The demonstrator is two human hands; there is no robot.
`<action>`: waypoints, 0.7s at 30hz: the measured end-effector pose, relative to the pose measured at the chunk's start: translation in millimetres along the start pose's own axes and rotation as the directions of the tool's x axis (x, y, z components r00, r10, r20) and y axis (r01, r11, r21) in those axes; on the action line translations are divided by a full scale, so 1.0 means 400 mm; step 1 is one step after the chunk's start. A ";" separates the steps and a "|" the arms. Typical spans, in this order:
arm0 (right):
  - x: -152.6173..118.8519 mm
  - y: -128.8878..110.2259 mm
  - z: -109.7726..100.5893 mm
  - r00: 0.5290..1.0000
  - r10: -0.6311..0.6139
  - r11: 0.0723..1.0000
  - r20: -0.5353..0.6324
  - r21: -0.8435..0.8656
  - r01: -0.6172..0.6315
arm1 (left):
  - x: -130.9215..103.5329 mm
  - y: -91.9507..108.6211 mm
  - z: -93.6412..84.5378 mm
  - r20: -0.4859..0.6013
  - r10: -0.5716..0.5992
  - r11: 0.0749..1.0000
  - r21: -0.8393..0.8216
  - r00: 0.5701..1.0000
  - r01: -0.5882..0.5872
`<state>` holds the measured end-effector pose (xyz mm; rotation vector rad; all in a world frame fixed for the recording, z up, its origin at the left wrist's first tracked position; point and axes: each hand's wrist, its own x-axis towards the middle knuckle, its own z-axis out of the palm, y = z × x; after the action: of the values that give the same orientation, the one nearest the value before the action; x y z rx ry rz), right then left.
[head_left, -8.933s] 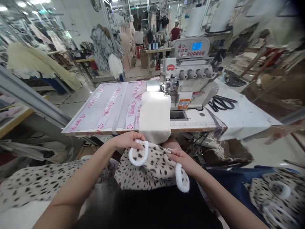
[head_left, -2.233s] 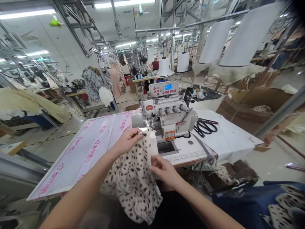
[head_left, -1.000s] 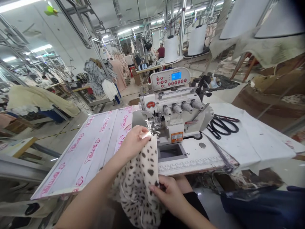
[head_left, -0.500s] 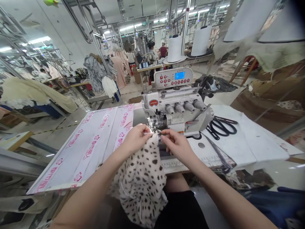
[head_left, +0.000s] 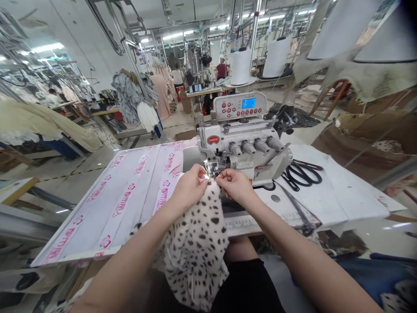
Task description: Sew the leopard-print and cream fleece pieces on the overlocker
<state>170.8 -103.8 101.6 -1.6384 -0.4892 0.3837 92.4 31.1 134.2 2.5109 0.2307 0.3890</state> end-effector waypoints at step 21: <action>-0.033 0.019 0.045 0.911 -0.307 0.888 -0.275 -0.426 0.171 | 0.018 0.012 -0.003 -0.021 -0.047 0.999 -0.001 0.999 0.047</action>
<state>151.1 -96.0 91.3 -1.9547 -0.5259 -0.2012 99.2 29.6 139.6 2.4972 0.2972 0.3970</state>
